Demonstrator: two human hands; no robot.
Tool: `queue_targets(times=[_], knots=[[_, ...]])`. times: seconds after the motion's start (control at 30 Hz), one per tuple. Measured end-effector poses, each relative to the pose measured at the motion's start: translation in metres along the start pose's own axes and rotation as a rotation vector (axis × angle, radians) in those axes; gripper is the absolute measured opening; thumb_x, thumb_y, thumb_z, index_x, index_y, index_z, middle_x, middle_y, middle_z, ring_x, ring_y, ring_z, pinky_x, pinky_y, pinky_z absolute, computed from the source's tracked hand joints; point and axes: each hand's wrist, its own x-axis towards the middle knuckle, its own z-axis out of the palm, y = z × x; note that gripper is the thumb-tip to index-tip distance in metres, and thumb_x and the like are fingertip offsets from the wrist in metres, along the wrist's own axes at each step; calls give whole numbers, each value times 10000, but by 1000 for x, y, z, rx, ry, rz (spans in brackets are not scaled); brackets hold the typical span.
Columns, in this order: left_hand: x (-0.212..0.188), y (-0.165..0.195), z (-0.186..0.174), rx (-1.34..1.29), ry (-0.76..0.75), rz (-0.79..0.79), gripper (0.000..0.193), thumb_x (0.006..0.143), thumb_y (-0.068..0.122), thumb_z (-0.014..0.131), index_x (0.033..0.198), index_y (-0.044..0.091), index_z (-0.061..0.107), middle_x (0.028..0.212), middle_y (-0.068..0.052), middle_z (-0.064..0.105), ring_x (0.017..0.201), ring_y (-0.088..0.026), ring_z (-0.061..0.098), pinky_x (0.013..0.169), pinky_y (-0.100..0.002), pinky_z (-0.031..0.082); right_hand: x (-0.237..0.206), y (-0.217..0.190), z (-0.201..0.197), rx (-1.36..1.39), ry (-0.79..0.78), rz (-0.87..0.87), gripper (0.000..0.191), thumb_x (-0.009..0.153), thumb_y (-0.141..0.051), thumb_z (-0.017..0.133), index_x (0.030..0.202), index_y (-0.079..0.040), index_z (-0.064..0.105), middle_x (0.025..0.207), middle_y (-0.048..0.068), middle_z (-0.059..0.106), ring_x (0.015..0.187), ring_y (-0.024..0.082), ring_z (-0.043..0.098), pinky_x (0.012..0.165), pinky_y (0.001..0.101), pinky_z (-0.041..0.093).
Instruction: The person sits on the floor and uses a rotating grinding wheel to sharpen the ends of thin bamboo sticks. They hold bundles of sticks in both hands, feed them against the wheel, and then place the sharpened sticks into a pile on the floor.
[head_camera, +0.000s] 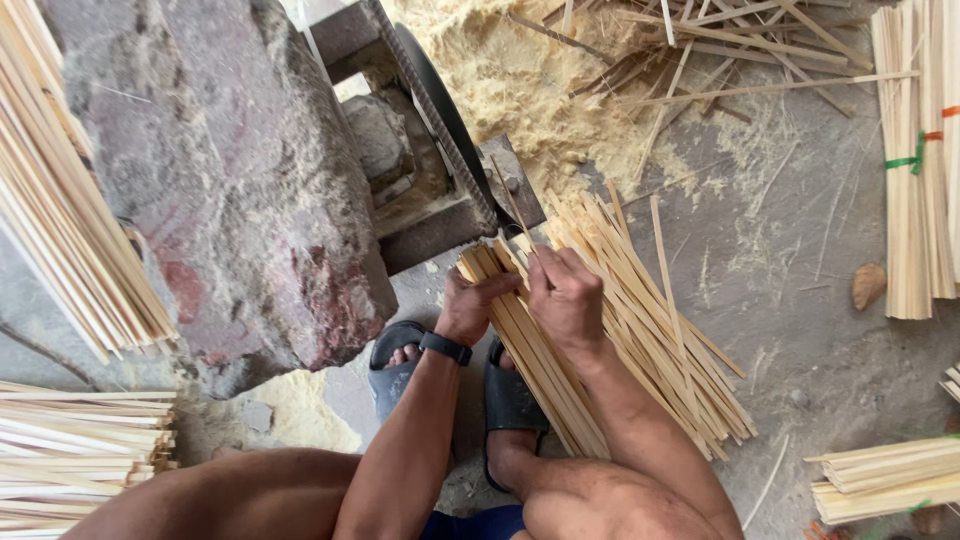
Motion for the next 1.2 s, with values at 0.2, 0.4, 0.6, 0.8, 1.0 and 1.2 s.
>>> queue_targets(times=[0.2, 0.4, 0.6, 0.8, 1.0, 1.2], knots=[[0, 5, -9, -110, -19, -19, 245, 811, 37, 807, 1037, -24, 733, 972, -105, 786, 823, -190, 756, 729, -352, 638, -16, -10, -23, -79, -98, -54, 168, 953, -19, 639, 1049, 75, 740, 818, 198, 720, 616, 205, 693, 463, 264, 548], [0, 3, -2, -65, 7, 14, 217, 809, 21, 843, 1002, -42, 766, 944, -130, 775, 801, -190, 734, 726, -342, 608, 10, -9, 13, -101, -128, 5, 158, 951, 30, 636, 1034, 97, 753, 805, 228, 728, 535, 205, 681, 353, 252, 509], [-1, 6, 4, -51, 53, -44, 246, 805, 18, 834, 1028, -40, 747, 896, -122, 760, 760, -204, 723, 682, -352, 602, 0, -9, -14, -105, -266, 60, 142, 974, -37, 684, 1046, 27, 787, 745, 161, 735, 503, 192, 667, 361, 285, 513], [-2, 5, 9, -91, -38, -8, 280, 831, 9, 830, 1070, -39, 691, 947, -136, 741, 831, -221, 716, 740, -370, 604, -45, -6, -40, -84, -91, -57, 149, 930, -84, 691, 1048, -15, 747, 945, 146, 735, 802, 230, 733, 676, 339, 633], [2, 5, 7, -164, -95, 18, 325, 788, -19, 770, 1103, -12, 687, 995, -114, 754, 894, -196, 745, 811, -340, 630, -9, -8, -1, -116, -26, 15, 125, 913, 13, 722, 1019, 47, 779, 847, 181, 744, 659, 237, 737, 519, 293, 612], [2, -1, 6, -62, -16, 49, 264, 827, -5, 822, 1059, -75, 716, 981, -157, 768, 826, -213, 741, 756, -356, 624, 10, -10, -1, -113, -58, -41, 124, 920, -6, 742, 1028, 45, 775, 858, 172, 743, 688, 244, 730, 546, 317, 611]])
